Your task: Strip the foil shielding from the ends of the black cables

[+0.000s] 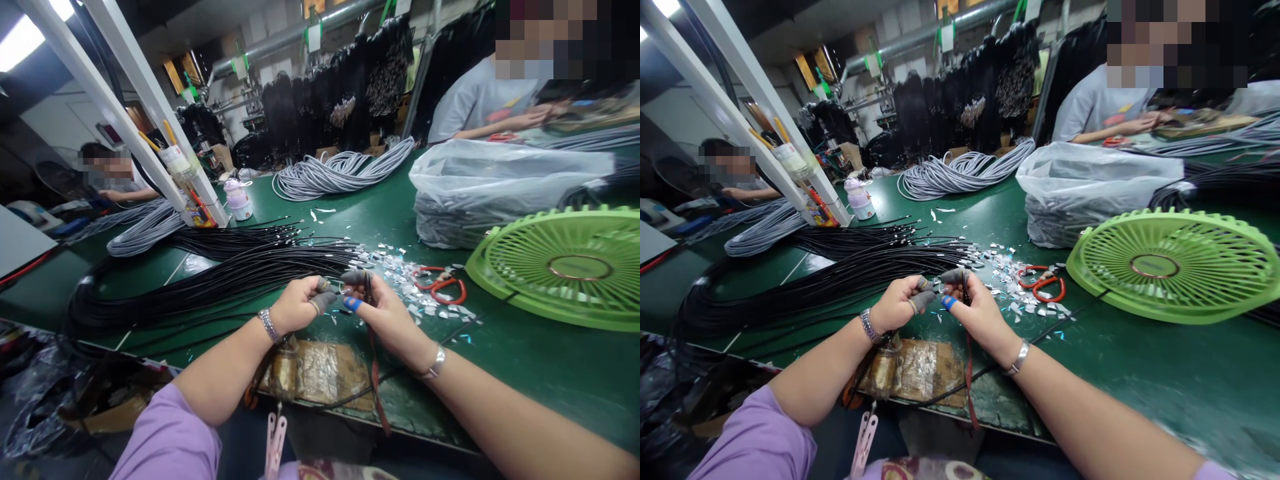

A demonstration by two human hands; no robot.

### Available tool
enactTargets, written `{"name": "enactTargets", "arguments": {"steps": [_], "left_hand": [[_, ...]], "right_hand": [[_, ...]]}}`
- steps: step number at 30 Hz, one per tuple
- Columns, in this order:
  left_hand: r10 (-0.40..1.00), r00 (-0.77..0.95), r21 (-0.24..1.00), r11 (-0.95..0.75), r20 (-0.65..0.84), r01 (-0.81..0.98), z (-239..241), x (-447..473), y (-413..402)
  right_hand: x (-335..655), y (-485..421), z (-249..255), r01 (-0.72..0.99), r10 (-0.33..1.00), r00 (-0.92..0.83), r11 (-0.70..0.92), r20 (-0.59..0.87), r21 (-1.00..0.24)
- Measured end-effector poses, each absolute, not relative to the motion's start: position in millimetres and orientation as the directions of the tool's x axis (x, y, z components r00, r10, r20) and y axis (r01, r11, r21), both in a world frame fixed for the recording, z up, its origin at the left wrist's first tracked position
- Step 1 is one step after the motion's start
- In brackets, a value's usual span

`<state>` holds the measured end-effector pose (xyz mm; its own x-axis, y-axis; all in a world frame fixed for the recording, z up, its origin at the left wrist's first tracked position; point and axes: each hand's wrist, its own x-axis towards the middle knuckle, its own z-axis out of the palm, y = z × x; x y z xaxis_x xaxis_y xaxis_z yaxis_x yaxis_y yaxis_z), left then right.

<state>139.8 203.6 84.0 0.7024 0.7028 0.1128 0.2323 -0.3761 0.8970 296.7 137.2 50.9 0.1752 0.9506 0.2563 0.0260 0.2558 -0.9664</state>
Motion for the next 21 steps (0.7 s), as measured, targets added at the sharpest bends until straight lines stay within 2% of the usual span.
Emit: {"name": "enactTargets", "arguments": {"steps": [7,10,12,14,17,19,21], "left_hand": [[0.669,0.714,0.798,-0.539,0.208,0.272,82.7,137.4,205.3],[0.664,0.715,0.793,-0.548,0.219,0.266,83.3,138.0,205.1],[0.67,0.727,0.852,-0.461,0.152,0.247,84.2,138.4,205.2],[0.657,0.754,0.925,-0.293,0.011,0.242,84.8,137.8,206.5],[0.559,0.802,0.956,-0.049,-0.213,0.289,84.8,135.6,211.0],[0.52,0.81,0.947,-0.004,-0.271,0.32,84.0,134.2,214.0],[0.589,0.784,0.942,-0.107,-0.198,0.318,83.2,133.6,215.0]], "right_hand": [[295.2,137.7,49.8,-0.015,0.948,0.206,0.251,0.242,-0.968],[295.5,137.4,52.7,-0.008,0.942,0.214,0.267,0.259,-0.964],[296.9,137.1,55.4,0.046,0.933,0.201,0.296,0.299,-0.954],[298.7,136.4,57.9,0.14,0.922,0.166,0.329,0.35,-0.934],[300.6,134.9,59.6,0.307,0.897,0.1,0.383,0.43,-0.871],[301.5,135.1,58.5,0.379,0.88,0.073,0.411,0.469,-0.829],[302.9,136.9,56.2,0.379,0.875,0.093,0.409,0.474,-0.83]]}}
